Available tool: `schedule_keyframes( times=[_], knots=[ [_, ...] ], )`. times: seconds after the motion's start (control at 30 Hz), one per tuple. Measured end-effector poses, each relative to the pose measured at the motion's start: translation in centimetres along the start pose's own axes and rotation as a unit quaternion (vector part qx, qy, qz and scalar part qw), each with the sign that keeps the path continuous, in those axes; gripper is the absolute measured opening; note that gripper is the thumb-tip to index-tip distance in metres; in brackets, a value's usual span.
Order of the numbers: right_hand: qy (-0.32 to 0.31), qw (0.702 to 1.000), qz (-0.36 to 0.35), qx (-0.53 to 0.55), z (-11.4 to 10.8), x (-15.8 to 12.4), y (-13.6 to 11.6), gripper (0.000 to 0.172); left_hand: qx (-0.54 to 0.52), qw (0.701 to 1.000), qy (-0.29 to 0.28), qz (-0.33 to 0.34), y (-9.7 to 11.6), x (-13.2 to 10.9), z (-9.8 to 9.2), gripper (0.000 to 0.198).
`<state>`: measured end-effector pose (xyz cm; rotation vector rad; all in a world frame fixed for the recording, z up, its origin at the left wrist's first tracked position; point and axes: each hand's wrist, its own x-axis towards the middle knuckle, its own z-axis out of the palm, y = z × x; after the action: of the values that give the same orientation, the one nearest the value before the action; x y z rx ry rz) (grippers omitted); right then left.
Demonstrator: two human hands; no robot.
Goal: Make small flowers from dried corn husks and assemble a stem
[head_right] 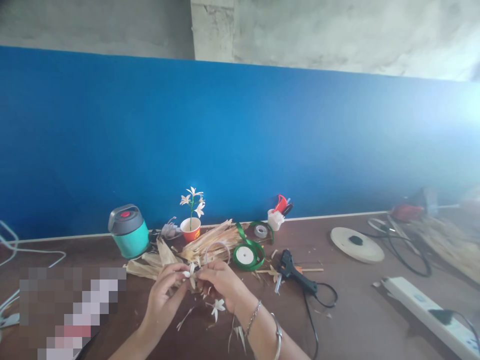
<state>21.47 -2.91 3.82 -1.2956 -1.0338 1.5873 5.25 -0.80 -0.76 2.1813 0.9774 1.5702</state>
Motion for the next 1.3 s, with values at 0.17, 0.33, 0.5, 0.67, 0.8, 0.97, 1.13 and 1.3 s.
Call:
schedule_keyframes(
  times=[0.17, 0.33, 0.5, 0.67, 0.8, 0.97, 1.13, 1.3],
  knots=[
    [-0.003, 1.000, -0.008, -0.011, 0.1, -0.1, -0.1, 0.018, -0.004, 1.000, -0.016, -0.023, 0.3, 0.3, -0.1, 0.012],
    [-0.001, 1.000, -0.007, -0.005, 0.1, -0.1, 0.0, 0.016, -0.035, 0.998, -0.026, -0.043, 0.5, 0.4, -0.1, 0.012],
    [-0.003, 1.000, -0.008, -0.002, 0.2, 0.1, 0.3, 0.016, -0.063, 0.996, -0.043, -0.046, 0.5, 0.3, -0.1, 0.013],
    [0.015, 1.000, 0.002, -0.008, 0.3, 0.0, 0.2, 0.012, -0.079, 0.994, -0.068, -0.044, 1.0, 0.5, -0.3, 0.015],
    [0.012, 1.000, 0.005, -0.015, 0.4, -0.2, -0.1, 0.012, -0.077, 0.993, -0.070, -0.052, 1.3, 0.7, -0.4, 0.018],
    [0.009, 1.000, 0.002, -0.006, 0.4, -0.1, 0.0, 0.017, -0.071, 0.994, -0.050, -0.063, 1.0, 0.6, -0.2, 0.021],
    [0.018, 1.000, -0.004, 0.015, 0.3, 0.1, 0.2, 0.018, -0.059, 0.996, -0.031, -0.059, 0.3, 0.2, 0.1, 0.013],
    [0.019, 1.000, -0.011, 0.018, 0.3, 0.1, 0.3, 0.016, -0.043, 0.998, -0.024, -0.037, 0.1, 0.0, 0.2, 0.010]
  ],
)
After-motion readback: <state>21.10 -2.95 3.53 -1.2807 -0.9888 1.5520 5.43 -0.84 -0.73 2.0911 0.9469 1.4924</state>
